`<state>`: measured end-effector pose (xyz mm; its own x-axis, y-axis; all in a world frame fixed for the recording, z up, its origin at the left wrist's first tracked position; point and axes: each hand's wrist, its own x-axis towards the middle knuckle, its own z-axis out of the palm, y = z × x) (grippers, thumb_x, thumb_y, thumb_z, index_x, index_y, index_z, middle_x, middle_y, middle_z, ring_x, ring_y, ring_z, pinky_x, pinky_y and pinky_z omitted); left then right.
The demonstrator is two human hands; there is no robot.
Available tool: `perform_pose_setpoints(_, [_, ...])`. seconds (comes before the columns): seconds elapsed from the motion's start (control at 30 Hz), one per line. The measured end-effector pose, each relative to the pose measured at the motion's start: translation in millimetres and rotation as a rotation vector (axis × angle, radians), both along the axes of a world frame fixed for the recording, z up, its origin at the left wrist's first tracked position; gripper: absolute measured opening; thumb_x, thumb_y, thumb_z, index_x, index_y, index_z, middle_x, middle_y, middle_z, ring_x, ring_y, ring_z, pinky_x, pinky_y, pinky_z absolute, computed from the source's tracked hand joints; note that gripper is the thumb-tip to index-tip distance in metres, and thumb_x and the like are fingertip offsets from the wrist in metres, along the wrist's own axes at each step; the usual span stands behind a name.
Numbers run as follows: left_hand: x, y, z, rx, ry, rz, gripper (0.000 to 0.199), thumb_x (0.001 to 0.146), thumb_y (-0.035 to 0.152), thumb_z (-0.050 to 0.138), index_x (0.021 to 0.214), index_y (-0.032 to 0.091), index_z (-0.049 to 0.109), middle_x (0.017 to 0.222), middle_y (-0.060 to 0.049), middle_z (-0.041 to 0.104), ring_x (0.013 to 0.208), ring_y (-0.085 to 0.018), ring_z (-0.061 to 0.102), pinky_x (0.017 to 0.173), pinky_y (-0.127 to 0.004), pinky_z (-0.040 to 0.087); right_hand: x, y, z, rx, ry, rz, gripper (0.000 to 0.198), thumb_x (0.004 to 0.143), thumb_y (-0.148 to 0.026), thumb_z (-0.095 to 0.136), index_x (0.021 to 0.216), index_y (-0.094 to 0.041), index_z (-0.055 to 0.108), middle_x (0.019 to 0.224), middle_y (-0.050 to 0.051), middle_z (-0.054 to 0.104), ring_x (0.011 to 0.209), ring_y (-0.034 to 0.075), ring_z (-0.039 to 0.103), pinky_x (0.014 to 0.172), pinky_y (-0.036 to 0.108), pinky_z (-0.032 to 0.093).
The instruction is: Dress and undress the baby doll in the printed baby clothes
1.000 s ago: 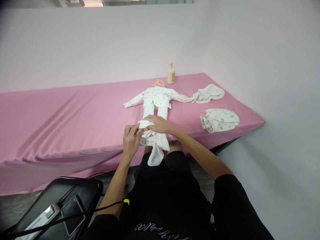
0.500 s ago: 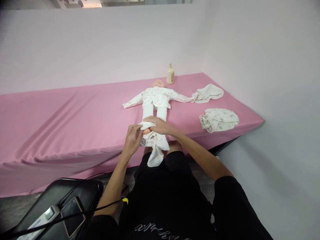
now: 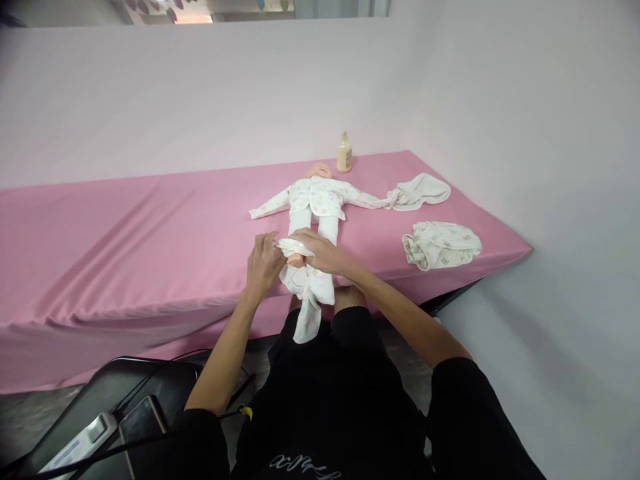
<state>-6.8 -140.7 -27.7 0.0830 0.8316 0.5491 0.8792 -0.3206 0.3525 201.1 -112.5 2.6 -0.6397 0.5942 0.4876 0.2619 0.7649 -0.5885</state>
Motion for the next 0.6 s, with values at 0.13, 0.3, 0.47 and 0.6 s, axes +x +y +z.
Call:
perform_pose_setpoints(0.13, [-3.3,1.7,1.1,-0.188,-0.119,-0.095,0.041,0.094,0.027,0.056,0.134,0.021,0.055,0.130,-0.012,0.057,0.114,-0.028,0.061,0.095,-0.040,0.051,-2.2,0.1,-8.1,0.001,-0.033,-0.085,0.051,0.094,-0.028,0.058,0.143,-0.021,0.051,0.144,0.013,0.051,0.137,0.028,0.048,0.117,0.050,0.040])
perform_pose_setpoints(0.3, [-11.5,6.3,-3.7,-0.301,-0.161,-0.151,0.037,0.091,0.024,0.055,0.128,0.017,0.059,0.127,-0.013,0.059,0.116,-0.027,0.058,0.099,-0.041,0.049,20.0,-25.5,-14.3,-0.036,-0.078,-0.185,0.067,0.092,-0.040,0.064,0.151,-0.022,0.039,0.151,0.015,0.042,0.145,0.030,0.040,0.120,0.052,0.034])
perform_pose_setpoints(0.47, [-27.7,-2.0,9.8,-0.428,-0.195,-0.258,0.055,0.089,0.038,0.064,0.138,0.015,0.052,0.136,-0.014,0.053,0.124,-0.026,0.053,0.104,-0.041,0.047,49.6,-64.9,-25.1,-0.072,0.011,-0.414,0.045,0.092,-0.043,0.065,0.131,-0.022,0.057,0.131,0.012,0.058,0.130,0.029,0.052,0.112,0.051,0.043])
perform_pose_setpoints(0.6, [-26.1,-26.6,42.6,-0.366,-0.189,-0.297,0.062,0.093,0.048,0.060,0.147,0.023,0.043,0.150,-0.011,0.042,0.137,-0.026,0.044,0.111,-0.042,0.042,48.9,-92.1,-38.5,-0.303,0.092,-0.641,0.040,0.084,-0.050,0.073,0.108,-0.020,0.060,0.110,0.009,0.065,0.101,0.025,0.063,0.089,0.042,0.052])
